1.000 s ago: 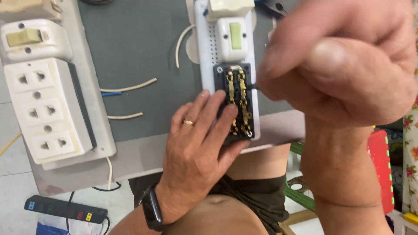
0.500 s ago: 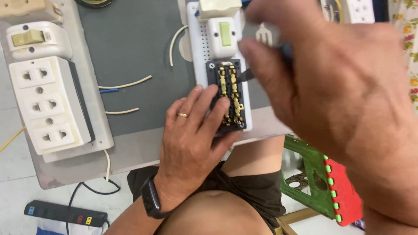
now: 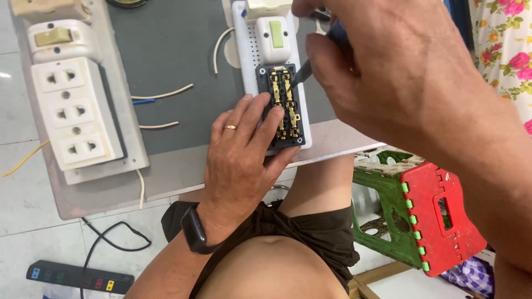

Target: The person disassembles a white power strip using a screwdriver, removes the front cover, and then unscrews and removes the internal metal contact terminals from the housing. The components are placed on the table.

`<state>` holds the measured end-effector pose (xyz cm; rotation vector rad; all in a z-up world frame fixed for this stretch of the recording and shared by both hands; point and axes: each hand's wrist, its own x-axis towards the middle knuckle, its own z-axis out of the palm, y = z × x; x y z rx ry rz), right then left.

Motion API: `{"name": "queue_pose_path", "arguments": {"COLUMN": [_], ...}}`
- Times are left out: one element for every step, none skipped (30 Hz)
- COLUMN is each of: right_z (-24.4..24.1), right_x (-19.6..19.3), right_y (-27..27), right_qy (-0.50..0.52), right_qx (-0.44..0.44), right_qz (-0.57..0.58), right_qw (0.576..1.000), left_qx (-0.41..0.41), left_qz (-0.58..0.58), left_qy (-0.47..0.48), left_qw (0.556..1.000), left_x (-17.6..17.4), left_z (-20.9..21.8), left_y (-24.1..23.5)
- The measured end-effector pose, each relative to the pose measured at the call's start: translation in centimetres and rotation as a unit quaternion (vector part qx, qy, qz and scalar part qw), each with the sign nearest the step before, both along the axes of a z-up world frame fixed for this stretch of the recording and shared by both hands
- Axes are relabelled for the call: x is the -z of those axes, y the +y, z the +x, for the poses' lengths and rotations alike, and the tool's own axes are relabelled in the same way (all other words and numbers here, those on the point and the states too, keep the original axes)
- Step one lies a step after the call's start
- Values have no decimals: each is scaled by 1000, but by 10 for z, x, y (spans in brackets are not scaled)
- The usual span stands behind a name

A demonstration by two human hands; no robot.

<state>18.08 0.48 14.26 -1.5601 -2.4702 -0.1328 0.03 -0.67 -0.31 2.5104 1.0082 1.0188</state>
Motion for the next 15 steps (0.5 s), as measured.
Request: {"name": "queue_pose_path", "arguments": {"right_z": [-1, -1, 0, 1, 4, 6, 5, 5, 4, 2, 1, 0, 2, 4, 7], "right_x": [0, 0, 0, 2, 3, 5, 5, 5, 5, 4, 4, 3, 5, 7, 8], "right_y": [0, 0, 0, 0, 0, -1, -1, -2, -2, -2, -2, -3, -3, -3, -3], "right_qy": [0, 12, 24, 24, 18, 12, 12, 17, 23, 22, 31, 39, 38, 35, 31], "right_qx": [-1, 5, 13, 13, 11, 9, 9, 11, 12, 11, 11, 10, 11, 6, 0], "right_qz": [0, -12, -24, -24, -12, 1, 0, 1, 2, 2, -4, -10, -10, 4, 17], "right_qw": [1000, 1000, 999, 999, 1000, 1000, 1000, 1000, 1000, 1000, 999, 999, 999, 999, 999], "left_qx": [-1, 2, 6, 6, 0, -6, -6, -5, -4, -4, -1, 3, 4, 2, -1], "left_qz": [0, -3, -7, -6, -1, 5, 4, 2, 0, 0, 0, 0, 0, 0, 0], "left_qy": [0, -2, -5, -5, -2, 0, 0, -2, -4, -4, -7, -10, -11, -8, -6], "left_qw": [1000, 1000, 1000, 1000, 1000, 1000, 1000, 1000, 1000, 1000, 1000, 1000, 1000, 1000, 1000], "left_x": [0, -1, -1, 0, 1, 1, 1, 2, 2, 2, 1, 1, 2, 2, 2], "left_z": [-1, -1, 0, 0, 0, 1, 1, 1, 1, 0, 0, 0, 0, 0, 0], "left_y": [0, 0, 1, 1, 0, 0, 0, 0, 0, 0, 0, 0, 0, 0, 0]}}
